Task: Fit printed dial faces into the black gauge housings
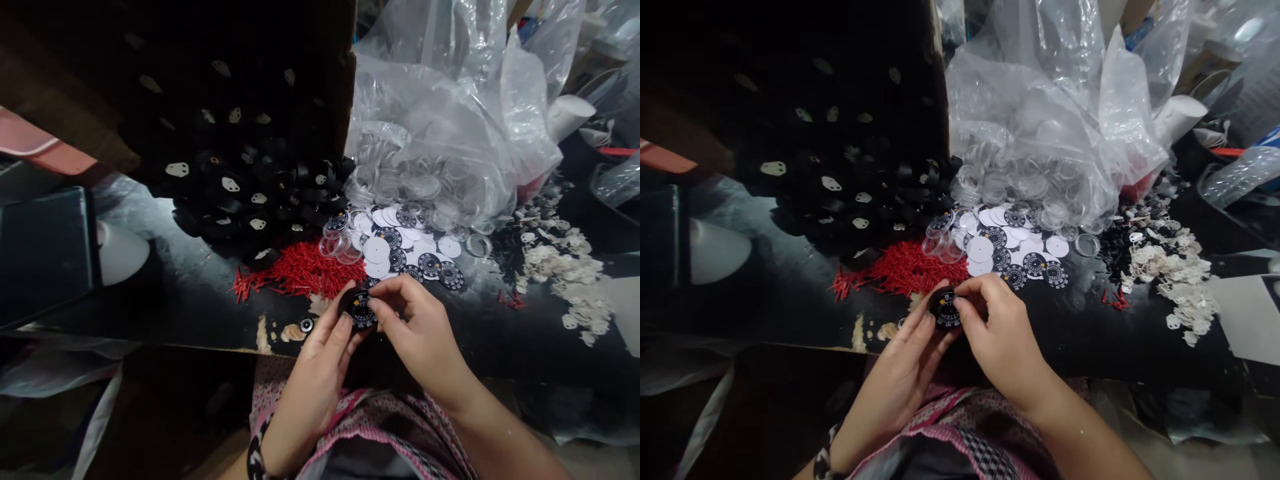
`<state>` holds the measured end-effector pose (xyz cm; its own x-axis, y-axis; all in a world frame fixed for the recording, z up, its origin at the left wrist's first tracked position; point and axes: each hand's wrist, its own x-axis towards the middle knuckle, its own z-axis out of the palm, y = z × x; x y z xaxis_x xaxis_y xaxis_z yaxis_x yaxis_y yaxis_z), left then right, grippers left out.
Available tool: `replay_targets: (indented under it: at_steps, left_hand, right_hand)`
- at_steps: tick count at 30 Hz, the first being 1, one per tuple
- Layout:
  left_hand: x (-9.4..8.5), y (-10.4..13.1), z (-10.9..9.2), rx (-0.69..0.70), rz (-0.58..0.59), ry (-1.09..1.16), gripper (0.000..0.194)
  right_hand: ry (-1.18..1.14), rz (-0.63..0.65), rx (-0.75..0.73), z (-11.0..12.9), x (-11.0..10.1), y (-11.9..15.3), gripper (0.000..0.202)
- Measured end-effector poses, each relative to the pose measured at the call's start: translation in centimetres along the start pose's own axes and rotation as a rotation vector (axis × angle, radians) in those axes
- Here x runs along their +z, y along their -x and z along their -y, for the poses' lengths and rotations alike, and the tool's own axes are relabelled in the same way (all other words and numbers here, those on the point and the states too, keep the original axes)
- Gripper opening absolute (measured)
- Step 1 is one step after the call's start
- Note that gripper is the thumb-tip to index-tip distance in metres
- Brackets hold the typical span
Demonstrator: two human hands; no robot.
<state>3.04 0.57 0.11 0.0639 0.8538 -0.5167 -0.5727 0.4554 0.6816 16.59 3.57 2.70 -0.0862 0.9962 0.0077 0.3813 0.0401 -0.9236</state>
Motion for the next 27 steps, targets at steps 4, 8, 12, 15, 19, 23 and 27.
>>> replay_targets:
  at_steps: [4, 8, 12, 15, 19, 23, 27]
  left_hand:
    - [-1.1, -0.4, 0.7, 0.056, 0.022, -0.144, 0.036]
    - [-1.5, -0.4, 1.0, 0.056, 0.073, -0.137, 0.036]
    - [-1.4, -0.2, 0.7, 0.047, 0.116, -0.183, 0.038]
    - [-1.8, 0.2, 0.5, 0.088, 0.103, -0.387, 0.032]
    - [-3.7, 1.1, 0.1, 0.189, 0.117, -0.703, 0.029]
    - [-5.5, 1.5, -0.6, 0.188, -0.034, -0.607, 0.027]
    - [-5.5, 1.3, -0.8, 0.136, -0.101, -0.282, 0.024]
  right_hand:
    - [-0.084, 0.010, 0.068, -0.3, 0.0, 0.0, 0.003]
    - [-0.033, 0.012, 0.041, -0.4, -0.2, -0.3, 0.005]
    - [0.046, 0.069, 0.038, -0.6, -0.4, 0.1, 0.011]
    - [0.027, 0.167, 0.074, -0.8, -0.5, 1.1, 0.014]
    - [0.069, 0.256, 0.043, -1.0, -0.7, 1.9, 0.013]
    - [0.444, 0.283, -0.125, -1.0, -0.4, 0.2, 0.012]
    - [0.900, 0.325, -0.253, -0.7, 1.3, -2.5, 0.008]
